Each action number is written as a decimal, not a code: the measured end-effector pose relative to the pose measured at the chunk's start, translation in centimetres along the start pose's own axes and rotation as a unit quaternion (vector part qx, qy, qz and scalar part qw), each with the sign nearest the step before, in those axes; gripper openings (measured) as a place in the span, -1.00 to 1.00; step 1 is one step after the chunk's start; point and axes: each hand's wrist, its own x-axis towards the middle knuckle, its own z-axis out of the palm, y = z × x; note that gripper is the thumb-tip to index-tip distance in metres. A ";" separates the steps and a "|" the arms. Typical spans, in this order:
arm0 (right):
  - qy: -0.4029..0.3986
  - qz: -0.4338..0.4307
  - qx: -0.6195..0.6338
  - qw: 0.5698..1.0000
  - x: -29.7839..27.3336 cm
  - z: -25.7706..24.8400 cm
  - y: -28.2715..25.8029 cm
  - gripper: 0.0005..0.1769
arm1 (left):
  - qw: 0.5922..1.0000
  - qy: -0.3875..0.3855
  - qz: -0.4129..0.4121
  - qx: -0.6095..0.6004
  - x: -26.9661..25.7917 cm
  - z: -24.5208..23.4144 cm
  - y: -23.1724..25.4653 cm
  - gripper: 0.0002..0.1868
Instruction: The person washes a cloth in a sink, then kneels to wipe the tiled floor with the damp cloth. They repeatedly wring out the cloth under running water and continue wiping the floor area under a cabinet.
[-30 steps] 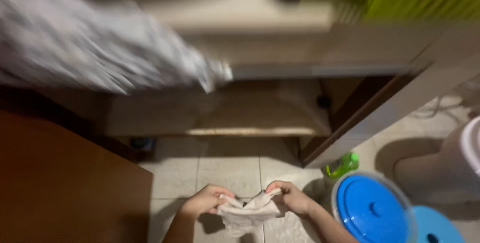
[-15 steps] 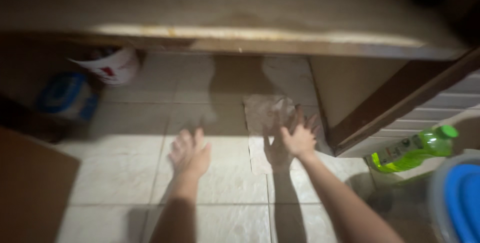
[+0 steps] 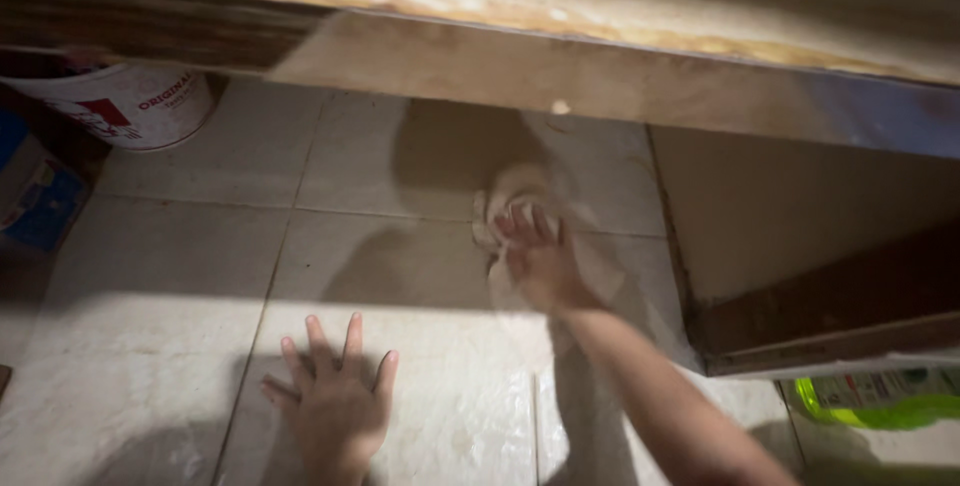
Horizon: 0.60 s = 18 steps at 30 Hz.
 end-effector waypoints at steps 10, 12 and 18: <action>-0.032 0.158 0.159 0.974 -1.3 -1.1 15.8 -0.30 | 0.999 0.022 0.042 -0.009 0.0 3.2 -1.1 -0.15; 0.023 0.170 0.194 0.966 -3.0 -1.8 15.9 -0.27 | 0.998 0.032 0.053 0.000 0.2 2.8 -1.2 -0.15; 0.278 0.001 0.857 0.434 -9.1 3.8 10.8 -0.29 | 0.998 0.015 0.050 0.022 0.1 2.1 -1.1 -0.21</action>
